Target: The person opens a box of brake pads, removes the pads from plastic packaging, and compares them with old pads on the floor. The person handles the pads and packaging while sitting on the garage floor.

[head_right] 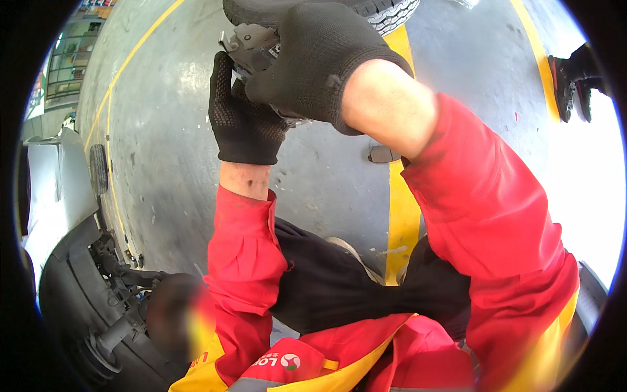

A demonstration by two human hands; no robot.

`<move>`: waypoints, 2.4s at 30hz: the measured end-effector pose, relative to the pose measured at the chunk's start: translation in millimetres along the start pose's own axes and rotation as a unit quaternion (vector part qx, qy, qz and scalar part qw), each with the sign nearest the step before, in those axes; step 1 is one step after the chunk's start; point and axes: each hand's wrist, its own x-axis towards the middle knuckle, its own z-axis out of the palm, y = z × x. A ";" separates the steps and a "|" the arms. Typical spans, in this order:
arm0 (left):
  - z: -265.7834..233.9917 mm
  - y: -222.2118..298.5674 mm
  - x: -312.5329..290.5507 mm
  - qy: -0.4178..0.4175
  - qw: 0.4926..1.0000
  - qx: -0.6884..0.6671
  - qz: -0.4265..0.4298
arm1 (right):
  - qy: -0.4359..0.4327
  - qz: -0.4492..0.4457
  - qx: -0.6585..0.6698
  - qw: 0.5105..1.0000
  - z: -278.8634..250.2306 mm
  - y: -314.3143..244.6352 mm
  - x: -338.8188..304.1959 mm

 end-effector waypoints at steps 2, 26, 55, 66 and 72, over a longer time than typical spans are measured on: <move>-2.5 -0.5 0.4 -0.008 1.000 -0.014 -0.003 | 0.019 -0.014 -0.047 0.999 4.1 3.2 -0.8; -8.5 -5.3 8.8 -0.131 0.974 0.168 0.071 | -0.026 0.027 0.135 0.990 -6.1 1.0 2.2; -7.4 -3.0 5.3 -0.011 0.995 0.095 0.039 | -0.049 0.052 0.248 0.966 1.3 31.9 6.2; -3.6 4.5 -10.5 -0.053 0.983 0.155 0.083 | -0.083 0.083 0.260 0.958 -0.3 47.5 11.8; -0.7 5.4 -8.8 -0.048 0.970 0.180 0.158 | -0.057 0.059 0.264 0.961 -3.2 48.8 8.7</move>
